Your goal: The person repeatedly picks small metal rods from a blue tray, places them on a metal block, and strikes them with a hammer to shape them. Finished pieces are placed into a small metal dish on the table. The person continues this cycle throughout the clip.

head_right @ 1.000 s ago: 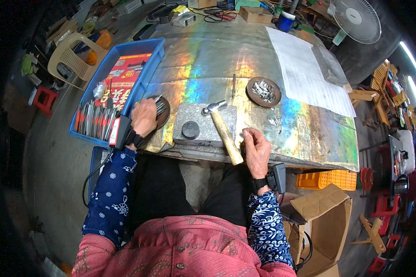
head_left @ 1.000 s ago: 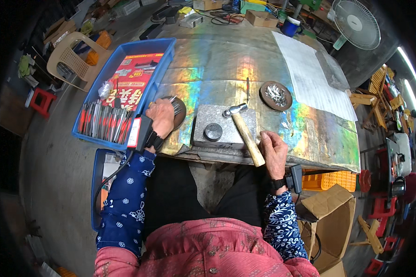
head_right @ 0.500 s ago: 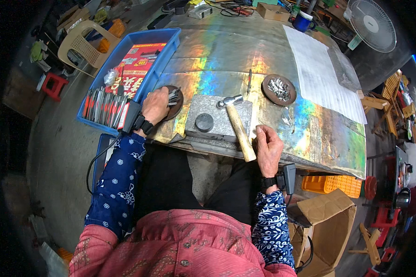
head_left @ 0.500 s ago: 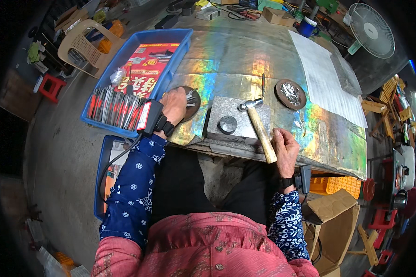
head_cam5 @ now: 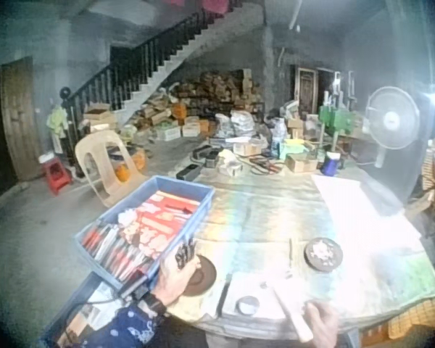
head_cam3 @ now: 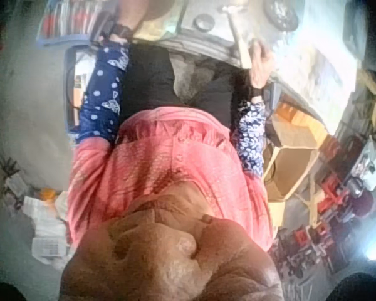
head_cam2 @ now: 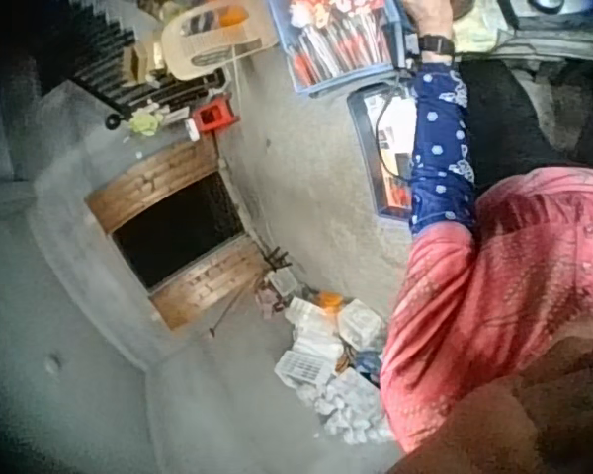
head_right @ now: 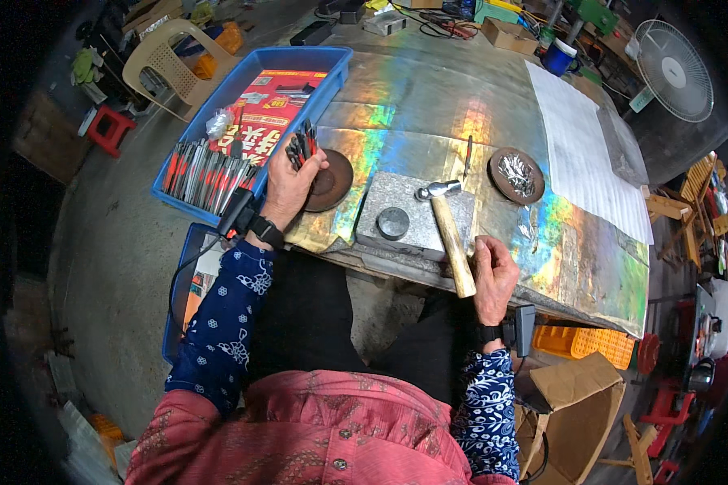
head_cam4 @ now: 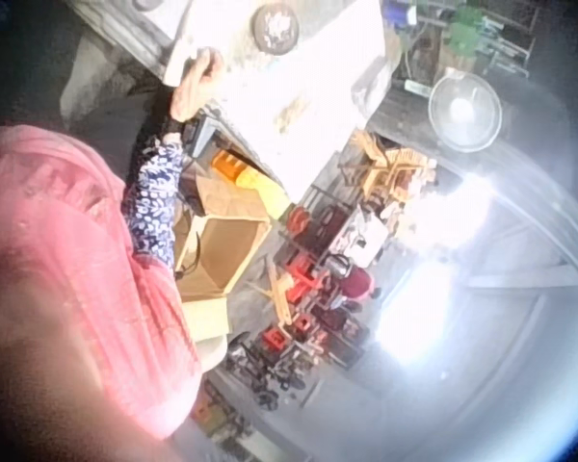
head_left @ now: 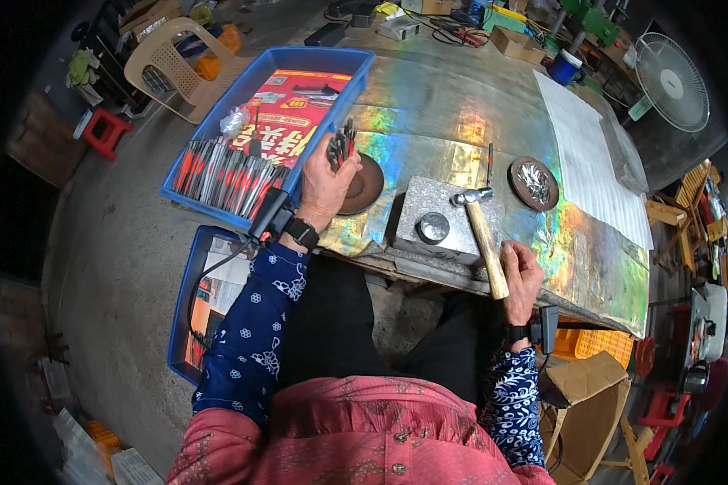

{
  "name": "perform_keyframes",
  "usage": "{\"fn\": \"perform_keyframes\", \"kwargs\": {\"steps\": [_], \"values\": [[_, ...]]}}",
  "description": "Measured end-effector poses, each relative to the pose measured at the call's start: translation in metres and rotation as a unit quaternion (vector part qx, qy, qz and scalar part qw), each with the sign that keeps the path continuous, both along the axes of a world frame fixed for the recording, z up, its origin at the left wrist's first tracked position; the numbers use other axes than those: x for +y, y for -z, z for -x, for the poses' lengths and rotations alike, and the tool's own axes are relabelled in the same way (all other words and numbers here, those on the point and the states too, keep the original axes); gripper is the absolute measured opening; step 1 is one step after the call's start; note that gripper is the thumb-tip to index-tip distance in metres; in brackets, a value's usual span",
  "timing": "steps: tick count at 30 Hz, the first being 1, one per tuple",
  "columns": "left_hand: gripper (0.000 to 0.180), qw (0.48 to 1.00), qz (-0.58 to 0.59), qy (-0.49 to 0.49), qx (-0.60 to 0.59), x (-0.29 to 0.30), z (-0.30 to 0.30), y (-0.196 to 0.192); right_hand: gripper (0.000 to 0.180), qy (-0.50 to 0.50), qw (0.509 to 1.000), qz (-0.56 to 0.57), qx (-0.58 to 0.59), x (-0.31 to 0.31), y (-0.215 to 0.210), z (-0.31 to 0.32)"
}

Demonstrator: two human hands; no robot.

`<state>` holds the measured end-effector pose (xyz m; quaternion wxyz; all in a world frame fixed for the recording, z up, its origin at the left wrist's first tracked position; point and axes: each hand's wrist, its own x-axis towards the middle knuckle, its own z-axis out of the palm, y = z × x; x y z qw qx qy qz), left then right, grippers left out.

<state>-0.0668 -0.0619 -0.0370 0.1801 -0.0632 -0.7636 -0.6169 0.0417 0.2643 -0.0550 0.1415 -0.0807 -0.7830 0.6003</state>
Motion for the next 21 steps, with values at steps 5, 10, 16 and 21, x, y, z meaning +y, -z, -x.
{"fn": "perform_keyframes", "kwargs": {"steps": [5,10,16,21], "values": [[0.019,0.999,-0.029,-0.037,0.017,0.004,-0.006,0.014,0.023,0.004,1.000,-0.005,-0.002,-0.001,-0.001,0.001],[0.027,0.994,-0.007,-0.069,0.085,0.007,-0.007,0.012,0.024,0.011,1.000,-0.027,0.001,-0.002,-0.001,0.000],[0.010,0.996,0.015,-0.082,0.037,0.012,-0.015,0.004,0.024,0.015,0.999,-0.037,-0.006,-0.001,0.001,0.000],[0.011,0.993,-0.033,-0.075,0.085,0.013,-0.008,0.001,0.024,0.022,0.999,-0.041,-0.003,-0.001,0.001,0.000]]}}
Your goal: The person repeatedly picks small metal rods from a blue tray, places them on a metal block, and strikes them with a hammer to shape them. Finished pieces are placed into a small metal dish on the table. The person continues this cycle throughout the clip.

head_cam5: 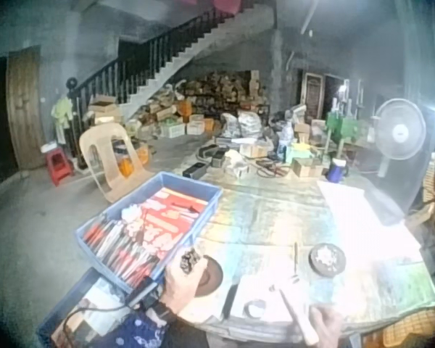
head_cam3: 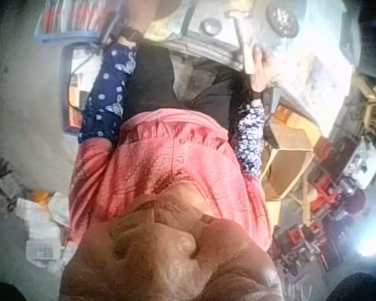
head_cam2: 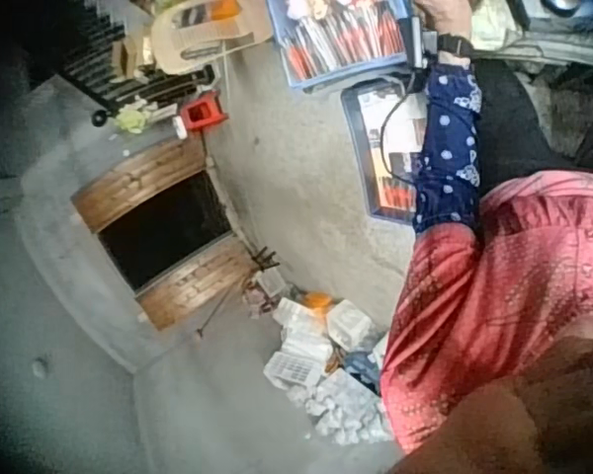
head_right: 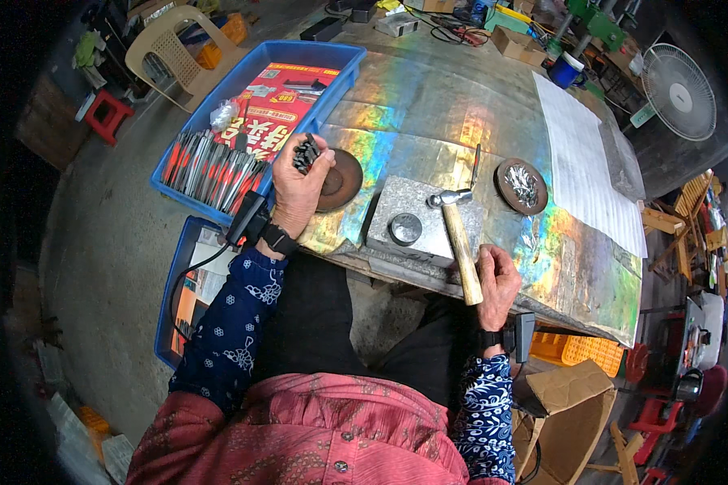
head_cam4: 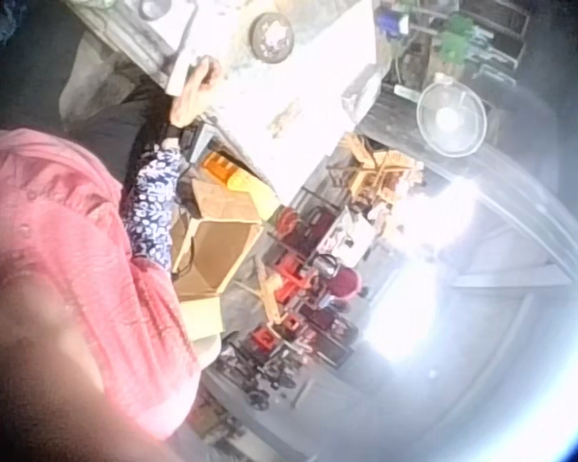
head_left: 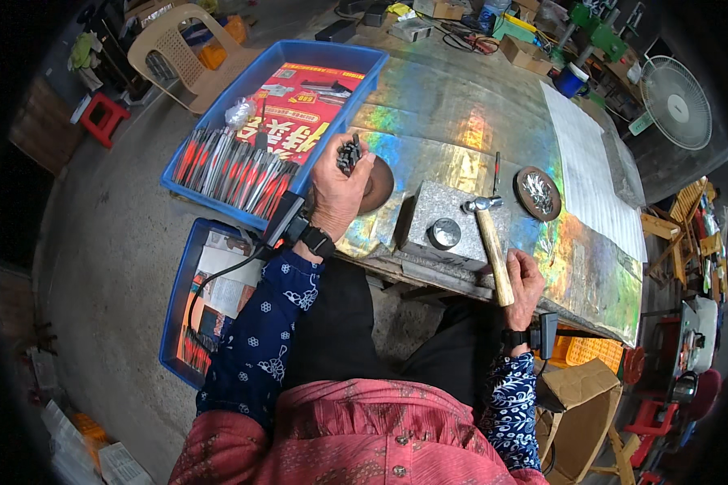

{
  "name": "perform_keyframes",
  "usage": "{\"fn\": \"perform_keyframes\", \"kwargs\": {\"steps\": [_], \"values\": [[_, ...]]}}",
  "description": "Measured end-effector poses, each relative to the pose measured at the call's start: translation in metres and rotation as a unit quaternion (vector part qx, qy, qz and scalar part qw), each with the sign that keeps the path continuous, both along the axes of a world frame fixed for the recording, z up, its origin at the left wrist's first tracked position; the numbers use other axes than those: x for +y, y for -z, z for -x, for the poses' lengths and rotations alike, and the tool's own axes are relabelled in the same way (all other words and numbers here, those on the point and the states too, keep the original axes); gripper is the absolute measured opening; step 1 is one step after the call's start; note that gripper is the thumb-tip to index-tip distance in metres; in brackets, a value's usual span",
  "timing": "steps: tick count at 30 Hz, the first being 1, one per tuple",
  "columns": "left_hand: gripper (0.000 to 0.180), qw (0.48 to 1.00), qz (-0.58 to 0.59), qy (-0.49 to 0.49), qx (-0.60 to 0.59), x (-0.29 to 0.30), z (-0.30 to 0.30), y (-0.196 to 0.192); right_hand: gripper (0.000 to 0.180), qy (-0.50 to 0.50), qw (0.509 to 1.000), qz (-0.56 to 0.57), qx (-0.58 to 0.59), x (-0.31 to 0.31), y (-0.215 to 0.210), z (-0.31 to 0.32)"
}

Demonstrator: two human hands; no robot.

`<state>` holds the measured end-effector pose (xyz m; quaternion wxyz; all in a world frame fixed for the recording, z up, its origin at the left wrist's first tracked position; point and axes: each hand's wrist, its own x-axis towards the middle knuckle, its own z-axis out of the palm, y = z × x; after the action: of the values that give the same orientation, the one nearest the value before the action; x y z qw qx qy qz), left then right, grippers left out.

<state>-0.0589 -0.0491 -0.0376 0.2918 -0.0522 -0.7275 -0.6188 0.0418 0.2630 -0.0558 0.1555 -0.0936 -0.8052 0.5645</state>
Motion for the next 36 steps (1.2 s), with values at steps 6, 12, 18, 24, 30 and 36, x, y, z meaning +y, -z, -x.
{"fn": "perform_keyframes", "kwargs": {"steps": [6,12,18,24,30,36], "values": [[0.017,1.000,0.005,-0.001,-0.011,-0.001,0.000,0.003,0.023,-0.003,1.000,-0.005,-0.005,0.001,0.002,0.001],[0.011,0.999,-0.030,0.013,-0.006,0.003,0.004,0.017,0.024,-0.006,1.000,-0.006,0.007,0.000,-0.001,-0.001],[0.015,0.999,0.025,-0.040,0.005,0.009,0.003,0.013,0.022,-0.016,1.000,0.019,-0.004,0.003,0.003,-0.001],[0.016,0.997,0.074,0.013,0.021,0.001,-0.047,-0.033,0.019,-0.018,0.999,0.040,0.021,0.017,0.023,0.004],[0.017,0.981,0.193,-0.004,0.010,-0.062,-0.110,-0.055,0.020,-0.047,0.997,0.058,0.018,0.026,0.028,0.007],[0.019,0.978,0.151,-0.101,-0.104,-0.158,-0.182,-0.048,0.030,-0.048,0.998,-0.048,0.020,0.035,0.032,0.010]]}}
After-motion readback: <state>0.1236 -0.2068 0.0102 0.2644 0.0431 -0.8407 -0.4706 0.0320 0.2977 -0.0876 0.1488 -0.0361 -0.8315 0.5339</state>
